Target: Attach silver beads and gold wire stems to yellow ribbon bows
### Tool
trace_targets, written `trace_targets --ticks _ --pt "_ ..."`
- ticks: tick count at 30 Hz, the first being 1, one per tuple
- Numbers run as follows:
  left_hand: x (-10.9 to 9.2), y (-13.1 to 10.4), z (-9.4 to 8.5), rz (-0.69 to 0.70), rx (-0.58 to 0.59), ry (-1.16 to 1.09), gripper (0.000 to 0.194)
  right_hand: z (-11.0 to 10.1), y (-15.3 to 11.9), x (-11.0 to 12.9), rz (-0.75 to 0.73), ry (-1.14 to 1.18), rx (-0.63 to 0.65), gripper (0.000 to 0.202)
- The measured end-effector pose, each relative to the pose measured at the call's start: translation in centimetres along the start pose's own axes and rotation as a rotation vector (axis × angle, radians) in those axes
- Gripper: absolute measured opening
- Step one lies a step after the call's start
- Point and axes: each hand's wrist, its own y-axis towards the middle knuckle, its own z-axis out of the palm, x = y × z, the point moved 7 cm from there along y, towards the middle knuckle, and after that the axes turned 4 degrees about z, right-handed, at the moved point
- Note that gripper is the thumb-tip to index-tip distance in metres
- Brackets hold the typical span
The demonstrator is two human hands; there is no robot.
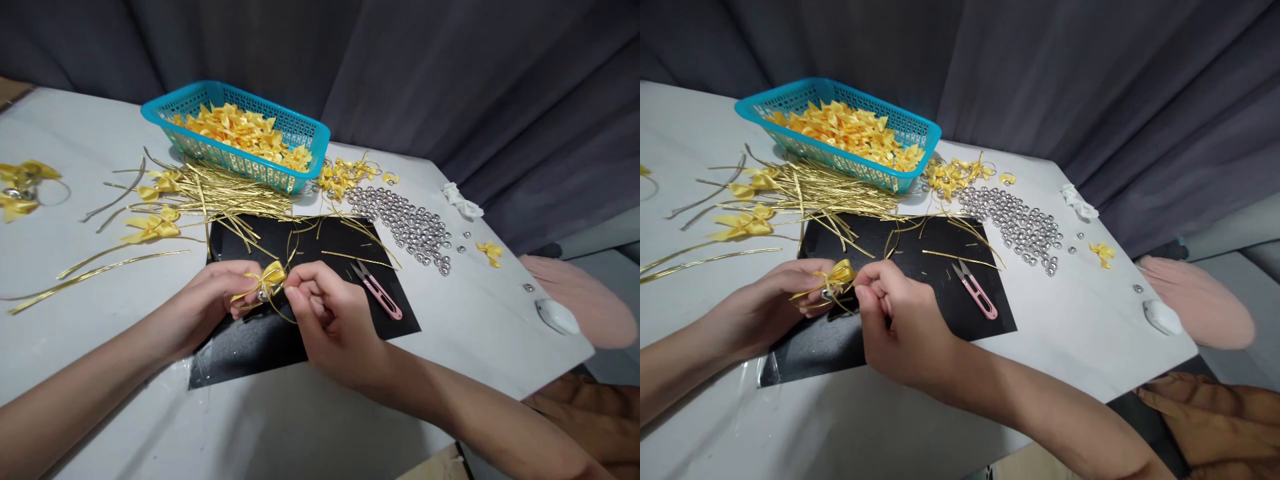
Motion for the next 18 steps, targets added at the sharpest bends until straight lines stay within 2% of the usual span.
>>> trace_targets --ticks 18 --pt "-0.13 0.09 0.32 0.009 0.02 -0.006 0.025 0.6 -0.19 -0.39 0.0 0.058 0.033 0.002"
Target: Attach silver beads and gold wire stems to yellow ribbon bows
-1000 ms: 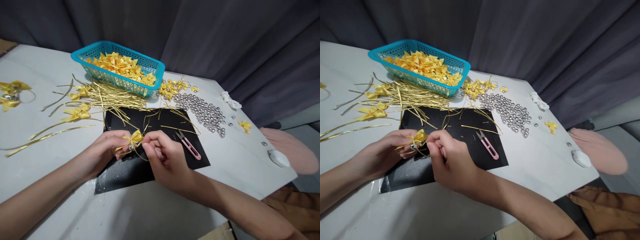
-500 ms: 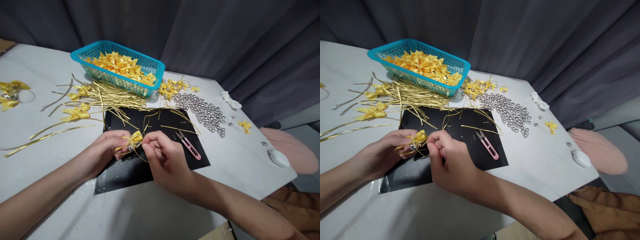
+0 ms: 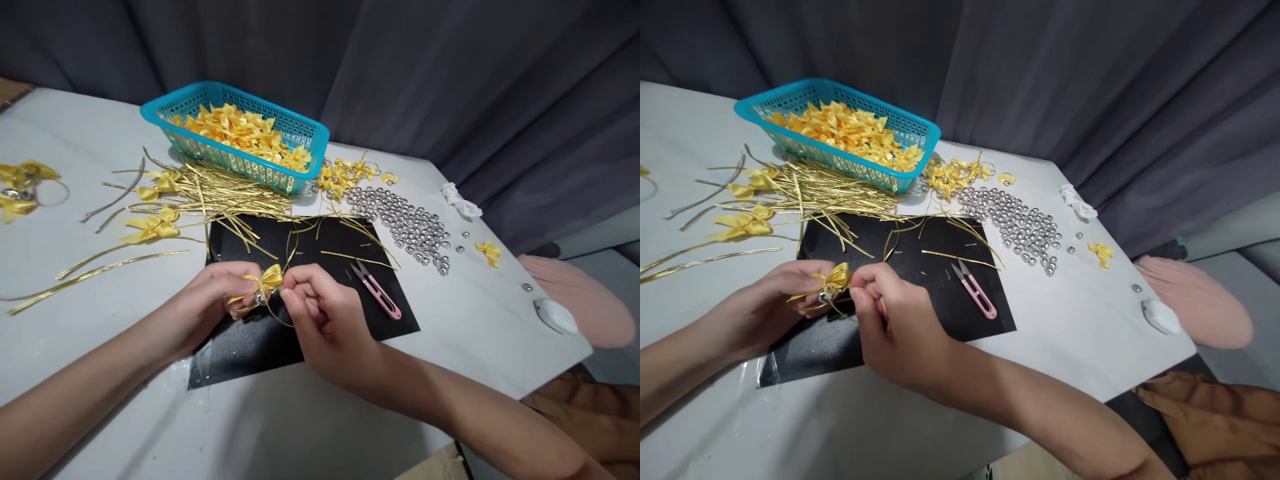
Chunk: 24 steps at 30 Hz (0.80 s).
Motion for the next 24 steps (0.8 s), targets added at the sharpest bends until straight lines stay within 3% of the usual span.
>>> trace_targets --ticks 11,24 --pt "0.64 -0.05 -0.27 -0.019 0.01 0.033 0.026 0.56 0.08 -0.39 0.095 0.175 0.014 0.003" --pt "0.17 0.05 0.08 0.018 0.02 0.008 0.025 0.64 -0.1 -0.81 0.059 0.201 -0.003 0.006"
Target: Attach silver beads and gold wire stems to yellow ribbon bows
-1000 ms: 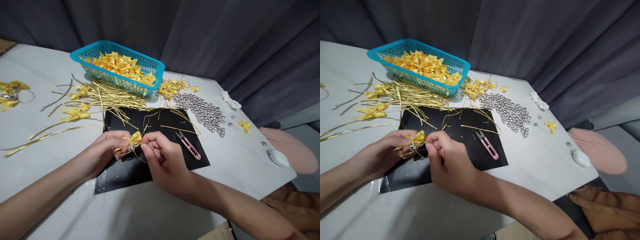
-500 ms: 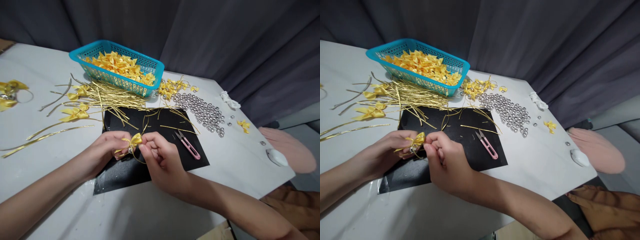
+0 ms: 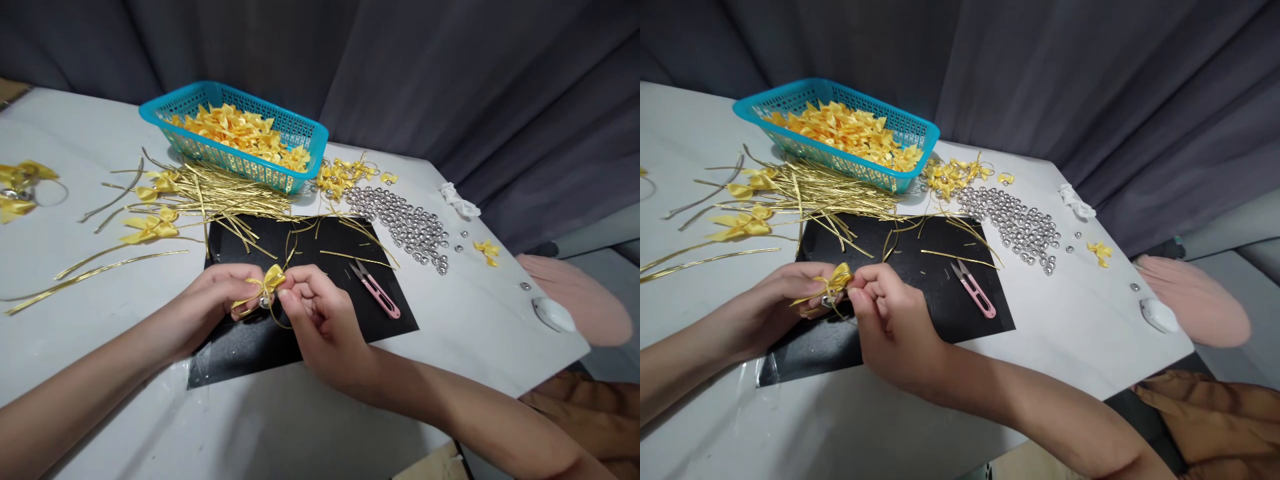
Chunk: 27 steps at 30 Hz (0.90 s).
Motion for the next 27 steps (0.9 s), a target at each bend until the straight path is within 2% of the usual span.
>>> trace_targets --ticks 7,27 --pt "-0.19 0.06 -0.15 0.007 -0.025 -0.023 0.023 -0.19 0.03 0.19 -0.012 -0.013 -0.007 0.007" --pt "-0.04 0.05 -0.1 -0.007 -0.006 0.021 0.022 0.08 0.06 0.22 0.001 -0.003 0.027 0.005"
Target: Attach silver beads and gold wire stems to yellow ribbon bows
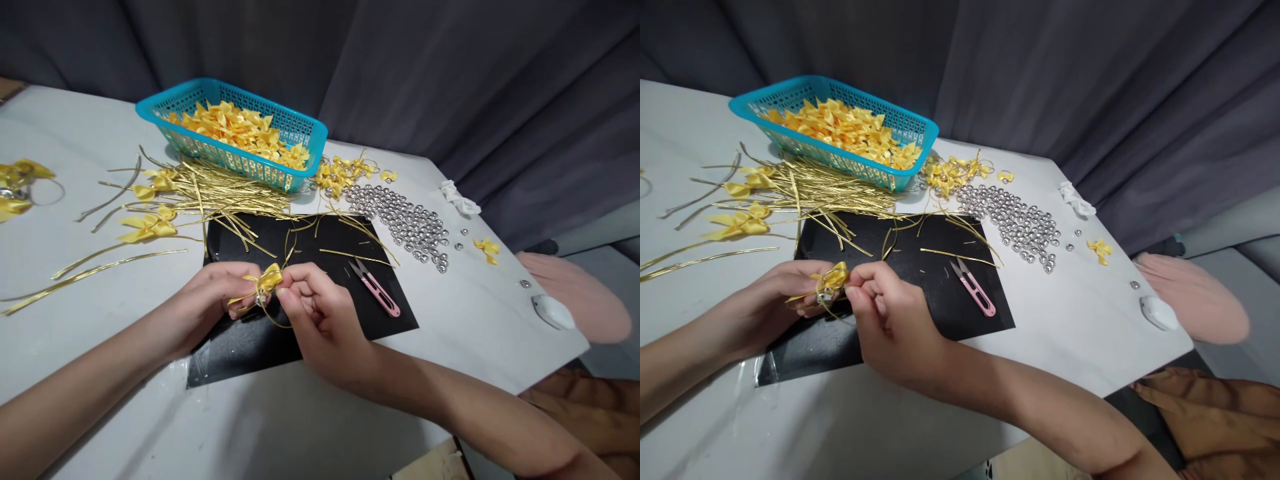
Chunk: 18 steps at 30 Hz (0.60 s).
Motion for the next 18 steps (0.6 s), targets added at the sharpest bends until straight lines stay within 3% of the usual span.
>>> trace_targets --ticks 12,18 --pt "0.3 -0.2 -0.3 -0.003 0.012 0.001 0.026 -0.4 0.2 0.9 -0.074 -0.173 0.003 0.005" --pt "0.4 -0.2 -0.2 -0.008 0.01 -0.012 0.026 -0.7 0.2 1.8 -0.188 -0.33 0.008 0.01"
